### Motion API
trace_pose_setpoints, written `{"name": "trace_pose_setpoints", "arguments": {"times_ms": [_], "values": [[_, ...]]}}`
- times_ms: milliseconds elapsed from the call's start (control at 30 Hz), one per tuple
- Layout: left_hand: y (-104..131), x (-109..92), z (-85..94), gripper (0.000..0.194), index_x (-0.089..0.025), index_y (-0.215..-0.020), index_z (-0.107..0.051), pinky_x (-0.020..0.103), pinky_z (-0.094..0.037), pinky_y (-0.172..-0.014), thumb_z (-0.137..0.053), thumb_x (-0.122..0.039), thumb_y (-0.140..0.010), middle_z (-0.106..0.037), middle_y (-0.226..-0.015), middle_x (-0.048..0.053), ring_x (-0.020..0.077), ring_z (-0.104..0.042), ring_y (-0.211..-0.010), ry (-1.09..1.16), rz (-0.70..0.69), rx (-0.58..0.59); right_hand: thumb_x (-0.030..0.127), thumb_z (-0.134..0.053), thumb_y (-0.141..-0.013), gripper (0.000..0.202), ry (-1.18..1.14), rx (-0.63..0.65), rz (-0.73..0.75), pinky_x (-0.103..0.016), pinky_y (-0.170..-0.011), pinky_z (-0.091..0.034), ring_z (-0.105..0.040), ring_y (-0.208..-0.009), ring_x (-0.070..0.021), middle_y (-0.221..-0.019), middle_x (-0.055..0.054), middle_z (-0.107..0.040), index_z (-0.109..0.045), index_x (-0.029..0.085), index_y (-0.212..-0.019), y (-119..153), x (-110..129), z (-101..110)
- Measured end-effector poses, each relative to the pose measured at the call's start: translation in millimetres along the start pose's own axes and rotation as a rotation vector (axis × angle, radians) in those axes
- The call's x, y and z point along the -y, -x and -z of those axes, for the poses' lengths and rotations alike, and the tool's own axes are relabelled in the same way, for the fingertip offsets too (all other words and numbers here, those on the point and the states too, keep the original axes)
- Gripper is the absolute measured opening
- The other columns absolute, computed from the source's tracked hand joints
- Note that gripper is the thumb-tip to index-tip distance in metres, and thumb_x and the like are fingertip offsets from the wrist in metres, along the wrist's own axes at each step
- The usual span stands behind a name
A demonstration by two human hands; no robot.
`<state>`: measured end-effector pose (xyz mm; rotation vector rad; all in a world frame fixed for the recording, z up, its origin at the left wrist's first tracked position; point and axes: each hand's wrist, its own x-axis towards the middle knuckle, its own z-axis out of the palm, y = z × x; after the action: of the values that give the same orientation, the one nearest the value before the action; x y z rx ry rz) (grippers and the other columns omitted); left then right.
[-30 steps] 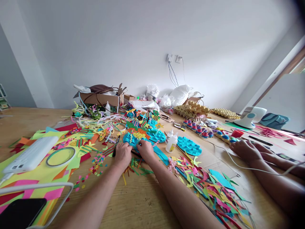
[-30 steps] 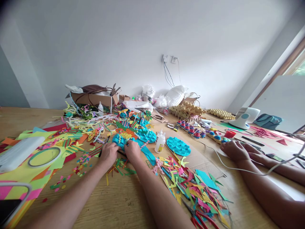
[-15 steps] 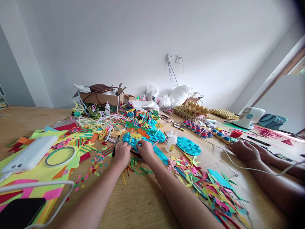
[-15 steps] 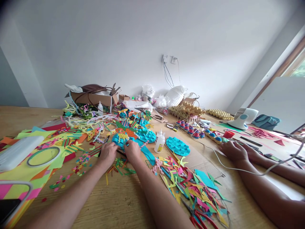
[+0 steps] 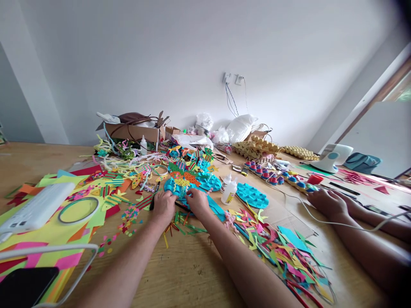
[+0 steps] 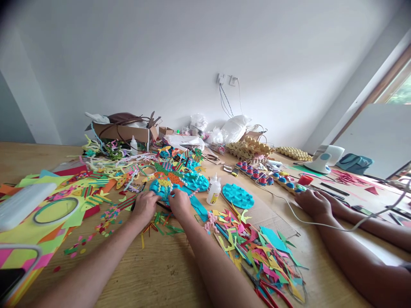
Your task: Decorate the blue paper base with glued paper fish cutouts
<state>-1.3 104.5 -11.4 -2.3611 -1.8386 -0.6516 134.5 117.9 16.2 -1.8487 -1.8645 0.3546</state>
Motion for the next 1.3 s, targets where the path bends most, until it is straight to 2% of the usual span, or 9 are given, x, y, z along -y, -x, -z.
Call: {"name": "trace_pose_setpoints", "arguments": {"times_ms": [233, 400, 500, 667, 833, 933, 1100, 1300], "values": [[-0.6, 2.6, -0.4, 0.033, -0.022, -0.085, -0.069, 0.036, -0.033, -0.085, -0.039, -0.01, -0.08, -0.065, -0.086, 0.005, 0.0212, -0.055, -0.09, 0.031, -0.011, -0.017, 0.02, -0.051, -0.075, 0.019, -0.018, 0.014, 0.017, -0.019, -0.059, -0.037, -0.059, -0.069, -0.0141, -0.074, -0.003, -0.069, -0.068, 0.02, -0.084, 13.7, -4.1, 18.7], [-0.8, 2.8, -2.0, 0.033, -0.022, -0.084, -0.068, 0.035, -0.034, -0.084, -0.038, -0.009, -0.08, -0.065, -0.085, 0.004, 0.0203, -0.056, -0.087, 0.035, -0.019, -0.035, 0.018, -0.051, -0.074, 0.018, -0.022, 0.049, 0.062, -0.019, -0.053, -0.033, -0.058, -0.062, -0.0131, -0.068, -0.002, -0.068, -0.069, 0.02, -0.076, 38.0, -8.9, 41.1], [-1.1, 2.6, -3.3, 0.032, -0.021, -0.084, -0.068, 0.036, -0.035, -0.084, -0.039, -0.008, -0.078, -0.065, -0.084, 0.005, 0.021, -0.057, -0.088, 0.033, -0.021, -0.057, 0.017, -0.05, -0.074, 0.018, 0.004, 0.081, 0.141, -0.02, -0.052, -0.03, -0.058, -0.061, -0.0125, -0.068, -0.001, -0.068, -0.068, 0.021, -0.074, 64.1, -11.4, 57.9], [-1.6, 2.6, -2.0, 0.031, -0.02, -0.082, -0.068, 0.035, -0.037, -0.082, -0.041, -0.006, -0.076, -0.066, -0.084, 0.005, 0.021, -0.058, -0.085, 0.028, -0.028, -0.093, 0.016, -0.046, -0.077, 0.021, 0.089, 0.167, 0.263, -0.021, -0.057, -0.031, -0.06, -0.066, -0.0139, -0.071, -0.002, -0.069, -0.067, 0.02, -0.076, 124.4, -18.3, 83.6], [-5.1, 5.0, -2.5, 0.032, -0.019, -0.079, -0.065, 0.032, -0.041, -0.079, -0.04, -0.001, -0.073, -0.066, -0.083, 0.004, 0.0192, -0.059, -0.082, 0.035, -0.034, -0.126, 0.016, -0.045, -0.079, 0.021, 0.118, 0.342, 0.241, -0.021, -0.058, -0.033, -0.063, -0.073, -0.0151, -0.079, -0.002, -0.07, -0.065, 0.021, -0.081, 169.3, -36.6, 98.2], [-7.4, 5.0, -4.8, 0.033, -0.017, -0.077, -0.065, 0.029, -0.043, -0.075, -0.038, 0.002, -0.07, -0.065, -0.08, 0.005, 0.0176, -0.059, -0.079, 0.039, -0.052, -0.131, 0.014, -0.044, -0.08, 0.022, 0.16, 0.377, 0.233, -0.021, -0.059, -0.033, -0.063, -0.075, -0.0152, -0.081, -0.003, -0.069, -0.065, 0.021, -0.083, 179.3, -50.6, 103.2], [-7.0, 3.9, -1.3, 0.036, -0.018, -0.08, -0.066, 0.031, -0.045, -0.078, -0.038, 0.003, -0.069, -0.066, -0.082, 0.004, 0.0181, -0.058, -0.082, 0.022, -0.142, -0.115, 0.014, -0.043, -0.08, 0.021, 0.158, 0.328, 0.255, -0.021, -0.058, -0.033, -0.063, -0.074, -0.0145, -0.083, -0.001, -0.069, -0.063, 0.022, -0.083, 185.0, -68.1, 106.8], [-0.7, 16.6, 8.1, 0.039, -0.016, -0.087, -0.068, 0.034, -0.044, -0.083, -0.038, 0.003, -0.07, -0.065, -0.088, 0.006, 0.0197, -0.054, -0.087, -0.033, -0.24, -0.076, 0.015, -0.043, -0.08, 0.021, 0.139, 0.332, 0.276, -0.021, -0.058, -0.033, -0.063, -0.074, -0.0143, -0.082, -0.001, -0.069, -0.062, 0.023, -0.083, 190.7, -77.3, 100.7]]}}
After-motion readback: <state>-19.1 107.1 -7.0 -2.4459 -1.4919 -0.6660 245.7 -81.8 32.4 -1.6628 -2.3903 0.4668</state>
